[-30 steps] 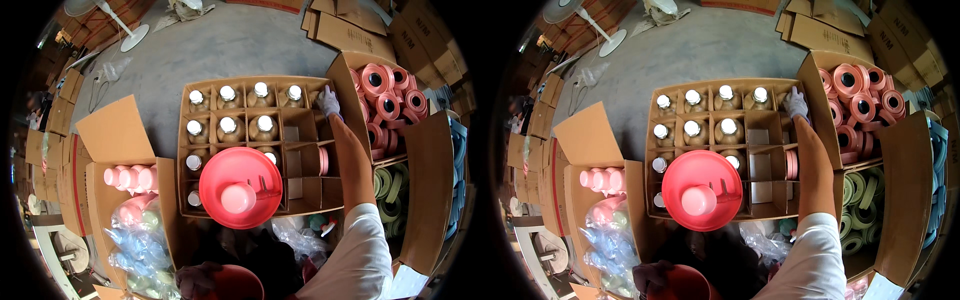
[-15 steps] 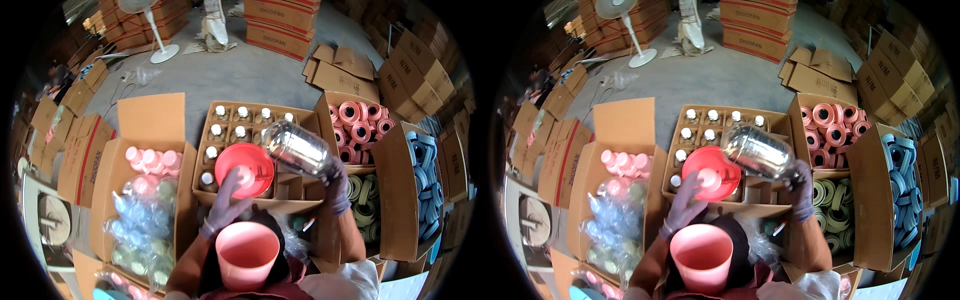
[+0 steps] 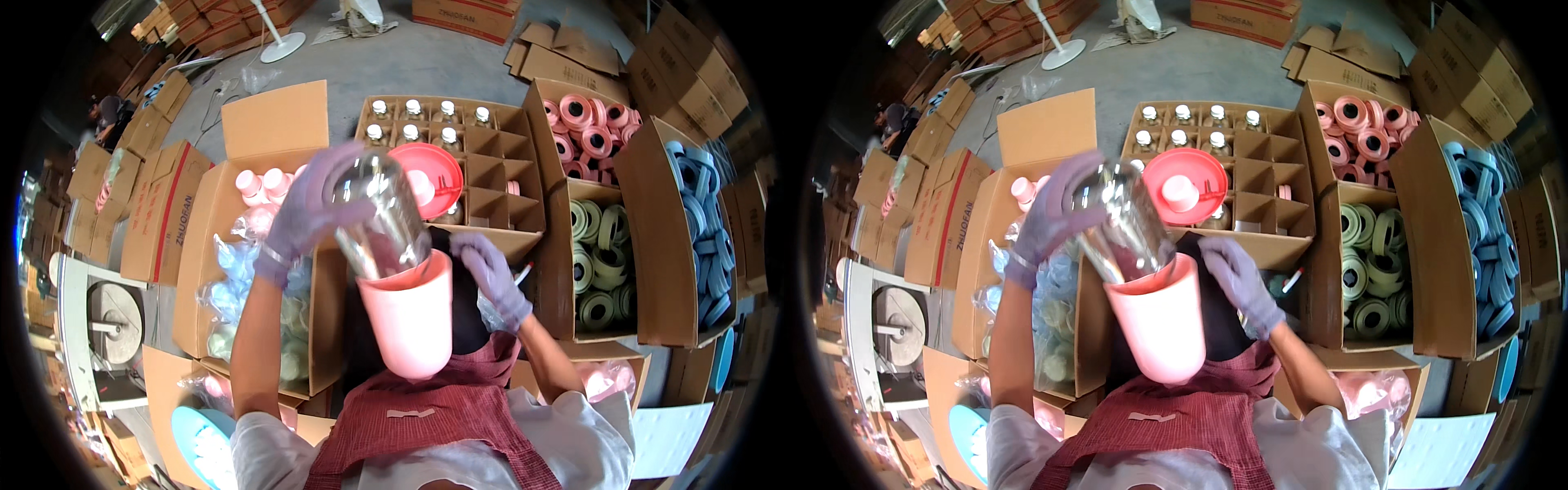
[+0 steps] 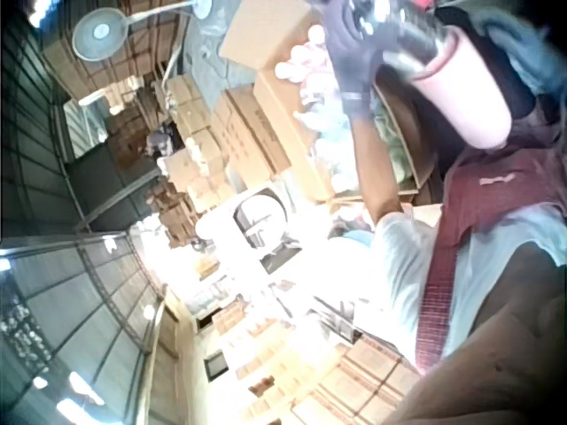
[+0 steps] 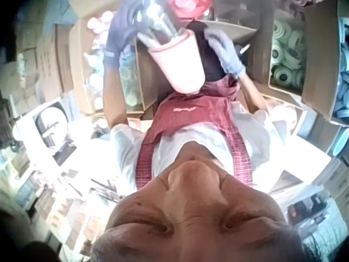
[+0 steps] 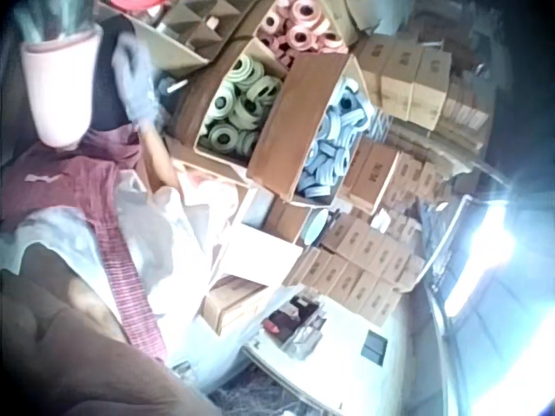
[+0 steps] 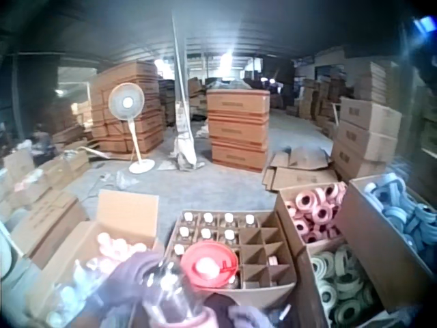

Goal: The person assembles thermos bottles by inserting a metal liner into a plastic outer shell, screwing on a lid, and placing the finished unit into a plastic bag. The person repeats this process for multiple bottles of different colors, including white and pink.

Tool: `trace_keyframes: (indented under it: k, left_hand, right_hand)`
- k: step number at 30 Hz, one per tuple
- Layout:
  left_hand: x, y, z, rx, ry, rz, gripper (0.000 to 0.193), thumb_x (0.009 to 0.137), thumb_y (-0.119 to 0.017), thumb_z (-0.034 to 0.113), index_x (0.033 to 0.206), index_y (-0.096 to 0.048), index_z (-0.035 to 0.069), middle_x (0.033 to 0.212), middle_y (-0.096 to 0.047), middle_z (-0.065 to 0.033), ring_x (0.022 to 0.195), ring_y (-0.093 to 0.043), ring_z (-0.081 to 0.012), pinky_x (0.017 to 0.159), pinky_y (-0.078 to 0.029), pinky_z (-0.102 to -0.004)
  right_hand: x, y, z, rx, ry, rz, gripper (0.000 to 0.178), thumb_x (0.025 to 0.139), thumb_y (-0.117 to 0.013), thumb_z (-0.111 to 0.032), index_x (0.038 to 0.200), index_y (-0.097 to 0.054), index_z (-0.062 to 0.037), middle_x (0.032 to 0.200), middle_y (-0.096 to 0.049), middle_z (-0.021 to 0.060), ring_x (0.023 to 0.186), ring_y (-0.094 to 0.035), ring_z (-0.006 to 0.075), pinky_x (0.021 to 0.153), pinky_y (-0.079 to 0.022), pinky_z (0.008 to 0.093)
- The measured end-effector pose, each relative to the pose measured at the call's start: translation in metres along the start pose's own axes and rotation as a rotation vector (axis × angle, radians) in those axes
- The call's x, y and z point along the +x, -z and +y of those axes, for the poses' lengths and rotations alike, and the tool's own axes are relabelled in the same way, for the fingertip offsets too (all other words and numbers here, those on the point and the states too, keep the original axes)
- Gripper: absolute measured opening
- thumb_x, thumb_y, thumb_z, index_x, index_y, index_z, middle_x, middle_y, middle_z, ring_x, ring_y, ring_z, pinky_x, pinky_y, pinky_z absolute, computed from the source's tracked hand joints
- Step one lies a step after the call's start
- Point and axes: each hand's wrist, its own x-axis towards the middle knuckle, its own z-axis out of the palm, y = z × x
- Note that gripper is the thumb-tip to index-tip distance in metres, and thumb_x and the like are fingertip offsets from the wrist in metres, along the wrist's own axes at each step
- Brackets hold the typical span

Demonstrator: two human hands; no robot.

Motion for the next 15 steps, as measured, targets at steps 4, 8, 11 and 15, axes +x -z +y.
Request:
trace_keyframes:
  k: [4,8,11,15]
  left_hand:
    - [-0.109,0.010,-0.090,0.333,-0.016,0.176,0.071,0.077,-0.079,0.009,0.137,-0.043,0.000,0.127,-0.050,-0.0119,0.119,-0.052,-0.0227,0.104,-0.043,-0.0368]
    - [-0.280,0.001,-0.196,0.684,0.209,0.178,0.049,0.098,-0.054,0.022,0.141,-0.041,0.000,0.142,-0.049,-0.0141,0.129,-0.047,-0.0262,0.109,-0.036,-0.0394]
    - [-0.300,-0.051,-0.218,0.371,0.406,0.023,0.057,0.091,-0.065,0.021,0.142,-0.043,0.007,0.143,-0.049,-0.0141,0.135,-0.044,-0.0258,0.113,-0.033,-0.0395]
    - [-0.257,-0.084,-0.171,0.284,0.269,0.022,0.054,0.093,-0.062,0.021,0.142,-0.043,0.008,0.142,-0.050,-0.0126,0.132,-0.046,-0.0247,0.111,-0.035,-0.0383]
  right_hand:
    - [-0.127,-0.011,0.014,-0.271,0.148,-0.096,0.048,0.087,-0.065,-0.019,0.130,-0.053,-0.0009,0.134,-0.052,0.0183,0.126,-0.050,0.0347,0.109,-0.037,0.0435]
    - [-0.176,-0.072,0.099,-0.209,0.348,-0.082,0.073,0.089,-0.067,-0.041,0.144,-0.040,-0.0011,0.147,-0.035,0.0269,0.137,-0.037,0.0417,0.115,-0.029,0.0475]
    - [-0.093,-0.062,-0.007,-0.159,0.472,-0.283,0.114,0.067,-0.080,-0.059,0.148,-0.030,0.0023,0.151,-0.026,0.0289,0.141,-0.029,0.0436,0.115,-0.026,0.0497]
    - [-0.018,-0.059,-0.081,-0.097,0.450,-0.497,0.093,0.061,-0.091,-0.034,0.135,-0.044,0.0001,0.136,-0.048,0.0204,0.125,-0.049,0.0364,0.107,-0.038,0.0436]
